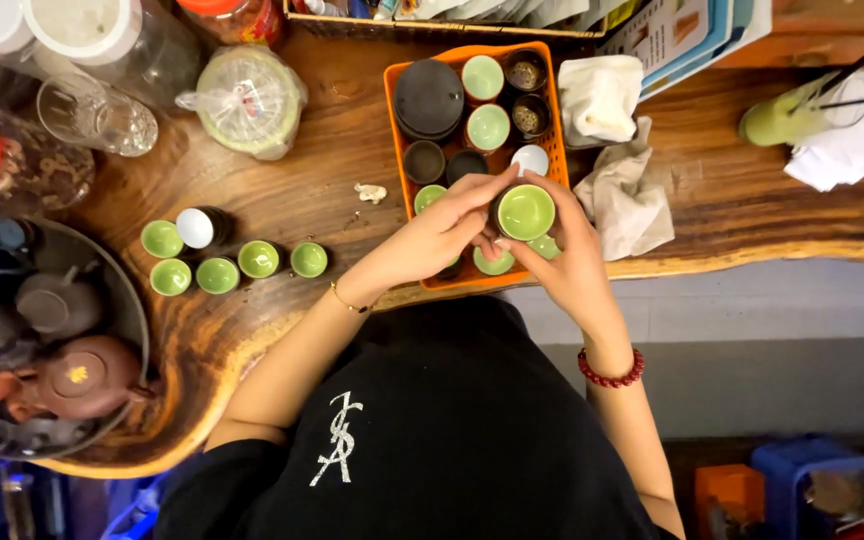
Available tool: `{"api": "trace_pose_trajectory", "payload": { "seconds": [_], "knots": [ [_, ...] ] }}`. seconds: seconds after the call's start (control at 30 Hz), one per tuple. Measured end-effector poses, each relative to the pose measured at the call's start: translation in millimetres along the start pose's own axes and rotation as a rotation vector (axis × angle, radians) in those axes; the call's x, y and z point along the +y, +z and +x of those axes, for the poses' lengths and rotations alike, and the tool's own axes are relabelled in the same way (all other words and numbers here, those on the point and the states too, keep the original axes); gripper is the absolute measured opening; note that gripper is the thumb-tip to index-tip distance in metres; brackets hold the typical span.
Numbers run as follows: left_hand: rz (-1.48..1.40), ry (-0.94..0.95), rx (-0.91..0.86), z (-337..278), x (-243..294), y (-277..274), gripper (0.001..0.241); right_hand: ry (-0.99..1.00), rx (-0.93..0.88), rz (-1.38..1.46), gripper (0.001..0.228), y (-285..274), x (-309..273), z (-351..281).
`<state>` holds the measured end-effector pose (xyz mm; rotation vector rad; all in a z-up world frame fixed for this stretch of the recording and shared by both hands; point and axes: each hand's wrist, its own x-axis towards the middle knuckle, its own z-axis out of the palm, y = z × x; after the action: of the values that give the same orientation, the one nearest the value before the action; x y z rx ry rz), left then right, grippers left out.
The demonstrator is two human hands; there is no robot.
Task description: Sorting, wiping, and organizing small tea cups on a wooden counter.
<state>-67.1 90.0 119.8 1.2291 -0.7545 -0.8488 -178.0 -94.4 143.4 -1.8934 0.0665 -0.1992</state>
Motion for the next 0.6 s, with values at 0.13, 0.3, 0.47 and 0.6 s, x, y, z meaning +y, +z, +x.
{"api": "trace_pose_trajectory", "payload": {
  "seconds": [0.13,0.3,0.47,0.6],
  "knots": [
    [0.008,0.057,0.052,18,-5,9,0.053,-0.069,-0.058,0.087,0.073,-21,7,9],
    [0.181,0.037,0.268,25,5,0,0.052,-0.108,-0.233,0.213,0.066,-46,13,43],
    [0.212,0.054,0.472,-6,4,7,0.052,0.152,-0.339,0.468,0.06,-48,45,54],
    [-0.215,0.016,0.362,-17,-8,27,0.057,0.072,-0.398,0.482,0.062,-38,37,53]
  ]
}}
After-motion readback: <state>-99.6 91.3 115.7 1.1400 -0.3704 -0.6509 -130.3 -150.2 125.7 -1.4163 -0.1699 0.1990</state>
